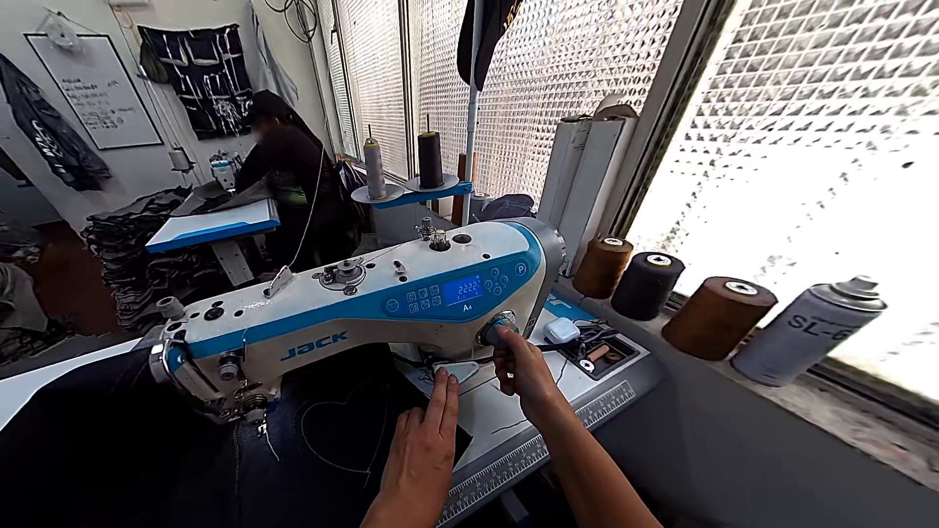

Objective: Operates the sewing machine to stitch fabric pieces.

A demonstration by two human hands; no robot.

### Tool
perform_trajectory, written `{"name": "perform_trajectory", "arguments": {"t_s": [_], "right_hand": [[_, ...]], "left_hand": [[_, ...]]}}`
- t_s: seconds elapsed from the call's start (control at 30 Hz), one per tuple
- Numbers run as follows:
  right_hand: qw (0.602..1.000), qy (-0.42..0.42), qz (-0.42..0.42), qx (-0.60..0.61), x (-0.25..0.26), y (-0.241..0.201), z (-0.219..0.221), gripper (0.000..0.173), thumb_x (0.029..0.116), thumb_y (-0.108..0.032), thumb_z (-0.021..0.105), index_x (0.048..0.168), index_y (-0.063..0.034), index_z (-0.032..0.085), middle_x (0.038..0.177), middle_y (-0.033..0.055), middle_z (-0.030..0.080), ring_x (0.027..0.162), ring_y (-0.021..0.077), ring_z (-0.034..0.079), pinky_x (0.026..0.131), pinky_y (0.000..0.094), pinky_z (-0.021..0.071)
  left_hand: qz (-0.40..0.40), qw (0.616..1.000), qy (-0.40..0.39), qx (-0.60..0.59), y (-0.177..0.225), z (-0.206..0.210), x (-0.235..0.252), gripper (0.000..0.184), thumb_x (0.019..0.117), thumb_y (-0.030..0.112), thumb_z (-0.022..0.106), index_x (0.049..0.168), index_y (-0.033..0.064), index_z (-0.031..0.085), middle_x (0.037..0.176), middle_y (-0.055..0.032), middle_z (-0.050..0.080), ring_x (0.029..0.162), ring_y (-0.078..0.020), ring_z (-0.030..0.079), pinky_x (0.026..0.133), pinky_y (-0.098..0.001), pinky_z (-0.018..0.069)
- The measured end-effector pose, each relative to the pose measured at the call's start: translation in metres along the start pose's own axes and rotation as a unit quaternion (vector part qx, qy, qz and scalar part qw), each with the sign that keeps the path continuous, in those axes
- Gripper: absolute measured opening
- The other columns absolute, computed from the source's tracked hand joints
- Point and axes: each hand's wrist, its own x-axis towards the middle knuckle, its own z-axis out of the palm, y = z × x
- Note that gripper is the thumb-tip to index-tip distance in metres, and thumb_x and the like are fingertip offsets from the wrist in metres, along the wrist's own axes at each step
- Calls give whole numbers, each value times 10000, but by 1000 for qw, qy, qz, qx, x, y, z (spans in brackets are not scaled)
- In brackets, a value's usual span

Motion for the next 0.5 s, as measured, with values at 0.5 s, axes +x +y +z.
{"name": "perform_trajectory", "arguments": {"t_s": [0.5], "right_hand": [[964,7,-116,-239,14,10,-14,398,1092,-384,451,991,-31,606,626,10,475,492,105,438,502,282,386]], "left_hand": [[-11,1000,0,-8,2,0,-1,750,713,-4,806,1423,-34,567,1490,-133,569,800,-252,741,685,-369,576]]}}
